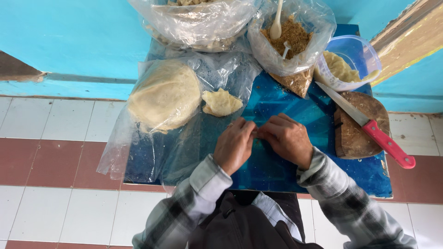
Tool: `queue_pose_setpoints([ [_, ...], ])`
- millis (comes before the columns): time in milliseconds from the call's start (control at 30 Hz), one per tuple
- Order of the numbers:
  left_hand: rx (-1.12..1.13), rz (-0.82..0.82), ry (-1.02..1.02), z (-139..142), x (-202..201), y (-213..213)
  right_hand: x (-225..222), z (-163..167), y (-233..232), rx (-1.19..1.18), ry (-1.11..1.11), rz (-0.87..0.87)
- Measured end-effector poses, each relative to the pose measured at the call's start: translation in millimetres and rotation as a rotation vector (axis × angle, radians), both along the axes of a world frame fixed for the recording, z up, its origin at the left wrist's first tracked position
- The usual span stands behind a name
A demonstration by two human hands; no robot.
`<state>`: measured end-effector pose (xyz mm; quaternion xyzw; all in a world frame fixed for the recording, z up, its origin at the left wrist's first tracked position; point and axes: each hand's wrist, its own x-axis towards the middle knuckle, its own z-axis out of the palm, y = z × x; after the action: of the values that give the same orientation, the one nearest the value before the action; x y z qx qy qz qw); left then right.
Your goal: The person folds small triangular dough wrappers on a small blue table. They spoon brown filling from a plastic bag onto a wrapper, then pinch and fold the dough closed around the filling, repeating the process for each wrapper.
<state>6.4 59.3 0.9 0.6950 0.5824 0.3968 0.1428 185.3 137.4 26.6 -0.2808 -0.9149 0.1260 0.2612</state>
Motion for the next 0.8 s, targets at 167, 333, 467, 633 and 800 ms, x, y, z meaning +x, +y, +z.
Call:
queue_pose_setpoints([
  [167,-0.012,-0.023,0.119,-4,0,1,-4,0,12,-0.428,-0.030,-0.131],
  [333,-0.063,0.009,0.146,-5,-2,17,3,6,-9,0.120,0.002,-0.006],
  [467,-0.084,-0.019,0.087,-1,-7,18,0,8,-12,0.129,-0.015,-0.036],
  [633,-0.021,-0.107,0.042,2,-11,12,-5,8,-5,0.115,-0.001,-0.049],
  [800,0.010,-0.081,0.116,1,-10,15,-2,7,-9,0.184,-0.034,-0.077],
])
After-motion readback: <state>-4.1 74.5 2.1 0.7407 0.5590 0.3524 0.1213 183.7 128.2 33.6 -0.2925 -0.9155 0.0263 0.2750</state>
